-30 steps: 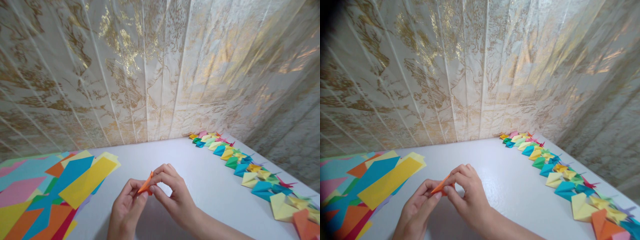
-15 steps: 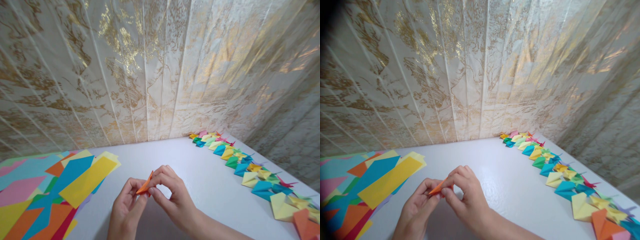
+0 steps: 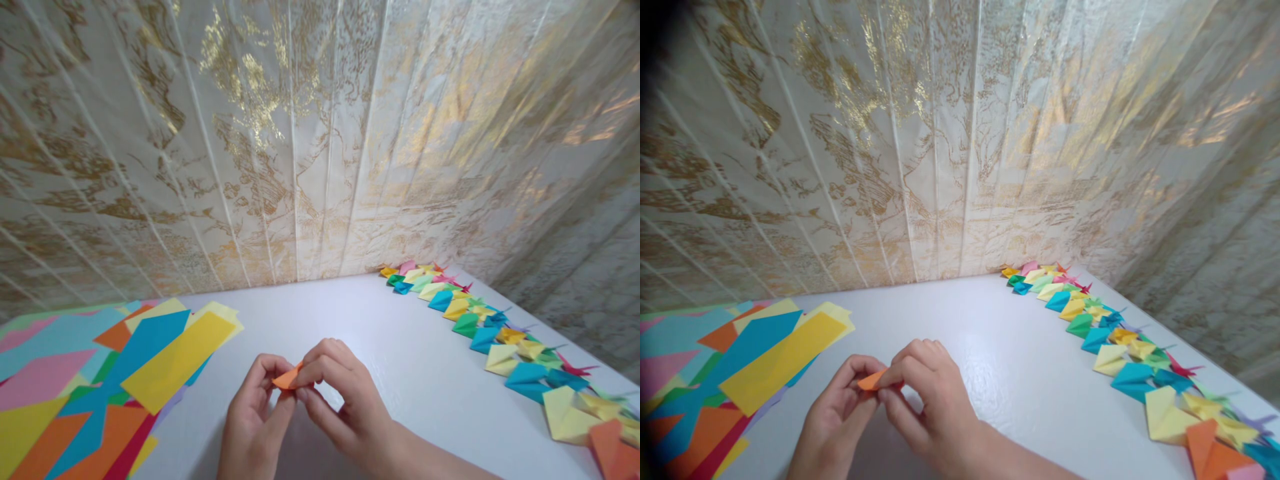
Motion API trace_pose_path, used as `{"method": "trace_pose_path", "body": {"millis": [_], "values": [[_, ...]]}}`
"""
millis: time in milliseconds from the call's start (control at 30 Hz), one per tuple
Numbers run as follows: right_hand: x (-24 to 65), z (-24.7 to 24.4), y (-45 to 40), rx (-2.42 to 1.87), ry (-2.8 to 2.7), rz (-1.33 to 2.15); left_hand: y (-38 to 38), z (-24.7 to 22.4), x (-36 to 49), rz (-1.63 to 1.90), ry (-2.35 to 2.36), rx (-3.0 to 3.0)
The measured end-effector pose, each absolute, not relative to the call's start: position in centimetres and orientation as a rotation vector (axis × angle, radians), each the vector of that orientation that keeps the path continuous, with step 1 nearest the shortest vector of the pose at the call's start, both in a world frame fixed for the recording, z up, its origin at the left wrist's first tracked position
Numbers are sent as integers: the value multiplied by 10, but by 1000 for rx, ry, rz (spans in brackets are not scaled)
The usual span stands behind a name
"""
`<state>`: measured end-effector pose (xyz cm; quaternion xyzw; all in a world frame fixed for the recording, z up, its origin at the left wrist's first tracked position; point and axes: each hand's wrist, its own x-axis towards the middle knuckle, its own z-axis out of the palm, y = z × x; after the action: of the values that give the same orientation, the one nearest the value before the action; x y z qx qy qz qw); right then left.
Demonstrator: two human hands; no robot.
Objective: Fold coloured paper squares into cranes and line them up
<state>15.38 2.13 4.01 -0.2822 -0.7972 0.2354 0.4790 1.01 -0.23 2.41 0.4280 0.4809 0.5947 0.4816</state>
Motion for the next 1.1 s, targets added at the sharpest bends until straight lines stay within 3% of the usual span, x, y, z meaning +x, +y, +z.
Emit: {"method": "trace_pose_path", "body": {"millis": [400,567,733,1000,1100], "values": [[168,51,45,-848,-1781,903,5,26,10,1420,1150,1067],[175,56,54,-860,-1859,1220,6,26,6,1364,1123,1146],[176,49,61,-809,-1575,1690,10,28,3,1290,1192,1222],[177,42,63,-852,-1608,1659,20,33,-9,1358,1378,1541],[179,44,63,-884,-1546,1718,25,36,-15,1173,1220,1581]]}}
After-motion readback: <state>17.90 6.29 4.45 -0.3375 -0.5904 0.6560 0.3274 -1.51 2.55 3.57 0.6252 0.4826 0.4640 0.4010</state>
